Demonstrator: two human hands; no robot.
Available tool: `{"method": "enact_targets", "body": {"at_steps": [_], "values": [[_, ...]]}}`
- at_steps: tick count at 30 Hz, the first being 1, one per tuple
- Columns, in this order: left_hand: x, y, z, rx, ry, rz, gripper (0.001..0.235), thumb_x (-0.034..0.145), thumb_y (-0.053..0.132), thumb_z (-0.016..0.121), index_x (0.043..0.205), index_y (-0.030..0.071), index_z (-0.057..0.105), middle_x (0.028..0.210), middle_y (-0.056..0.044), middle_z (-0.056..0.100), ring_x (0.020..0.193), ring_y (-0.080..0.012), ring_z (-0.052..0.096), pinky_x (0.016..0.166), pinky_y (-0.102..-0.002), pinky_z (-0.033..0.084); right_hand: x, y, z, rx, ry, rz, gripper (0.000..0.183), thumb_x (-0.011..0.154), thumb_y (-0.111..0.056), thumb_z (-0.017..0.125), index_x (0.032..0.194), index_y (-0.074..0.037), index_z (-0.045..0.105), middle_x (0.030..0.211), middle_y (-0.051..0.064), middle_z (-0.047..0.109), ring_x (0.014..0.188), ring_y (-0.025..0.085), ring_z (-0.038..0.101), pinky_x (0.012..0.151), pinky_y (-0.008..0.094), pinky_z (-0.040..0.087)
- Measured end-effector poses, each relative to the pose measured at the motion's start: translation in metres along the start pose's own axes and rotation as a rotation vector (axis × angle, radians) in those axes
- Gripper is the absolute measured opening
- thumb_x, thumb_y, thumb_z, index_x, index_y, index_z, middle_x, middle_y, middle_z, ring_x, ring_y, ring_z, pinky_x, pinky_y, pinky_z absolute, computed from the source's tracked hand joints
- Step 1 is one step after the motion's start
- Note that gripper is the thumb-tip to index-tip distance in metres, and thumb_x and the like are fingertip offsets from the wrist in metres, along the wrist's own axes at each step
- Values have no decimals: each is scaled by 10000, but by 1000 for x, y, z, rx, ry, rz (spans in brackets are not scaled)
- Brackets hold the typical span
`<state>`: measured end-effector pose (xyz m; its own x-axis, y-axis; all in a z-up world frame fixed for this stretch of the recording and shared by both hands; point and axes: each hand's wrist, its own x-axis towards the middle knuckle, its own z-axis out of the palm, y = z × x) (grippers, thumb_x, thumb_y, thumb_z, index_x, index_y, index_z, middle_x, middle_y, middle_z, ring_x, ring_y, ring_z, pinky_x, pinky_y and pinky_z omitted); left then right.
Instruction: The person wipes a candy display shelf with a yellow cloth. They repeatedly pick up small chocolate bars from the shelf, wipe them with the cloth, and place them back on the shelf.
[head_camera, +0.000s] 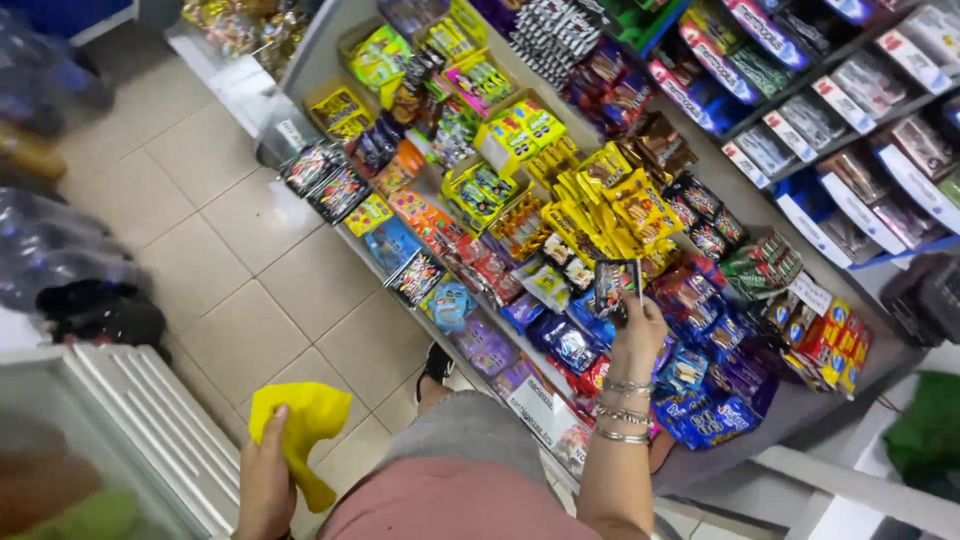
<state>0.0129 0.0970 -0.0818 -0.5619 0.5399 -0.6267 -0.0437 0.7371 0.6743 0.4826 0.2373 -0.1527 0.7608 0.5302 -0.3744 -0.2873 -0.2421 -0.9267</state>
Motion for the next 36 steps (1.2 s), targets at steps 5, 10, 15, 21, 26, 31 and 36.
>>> {"method": "enact_targets", "body": {"at_steps": [5,10,15,21,26,31,36], "values": [[50,45,34,-171,-94,-282,545,965,448,606,1317,32,592,1129,-139,616,979,-256,575,775,-392,441,73,-27,-9,180,10,121,282,895,53,712,998,-187,606,1044,92,674,931,218,690,705,296,610],[104,46,45,-199,-60,-323,577,961,466,640,1361,59,562,1207,-106,633,1042,-249,617,825,-379,478,127,-47,-2,234,114,29,205,946,23,662,807,-118,610,1028,48,645,1057,185,686,995,398,668],[141,32,38,-82,27,-352,714,954,518,667,1392,-29,527,1211,-213,634,1006,-402,646,803,-501,521,214,-35,-8,342,167,-114,72,969,-70,675,902,-75,647,1184,112,710,1129,206,715,1038,374,653],[189,31,26,287,145,-282,889,870,611,706,1318,-153,632,1218,-282,672,1053,-433,649,848,-481,503,288,6,-29,-808,203,-176,286,965,-6,607,1180,-110,765,1240,141,714,1037,278,703,843,347,610],[184,38,46,-95,41,-180,639,1004,459,571,1370,-65,543,1320,-240,610,1141,-403,622,949,-515,487,342,56,-47,-1366,-87,-601,491,950,-145,522,1415,-25,626,1496,208,539,1374,495,472,1129,574,422],[165,41,71,-389,36,-128,499,1053,399,543,1408,56,469,1383,-160,587,1201,-353,622,1020,-537,498,329,23,-31,-1213,-171,-300,554,1068,-218,394,1589,-48,310,1684,194,135,1533,454,110,1237,572,229],[165,50,74,-567,4,-73,465,1071,410,531,1393,75,525,1352,-145,633,1197,-325,657,1002,-586,529,353,22,-37,-1238,-176,-298,574,1077,-303,404,1596,-72,326,1683,224,128,1529,452,161,1233,558,234]]}}
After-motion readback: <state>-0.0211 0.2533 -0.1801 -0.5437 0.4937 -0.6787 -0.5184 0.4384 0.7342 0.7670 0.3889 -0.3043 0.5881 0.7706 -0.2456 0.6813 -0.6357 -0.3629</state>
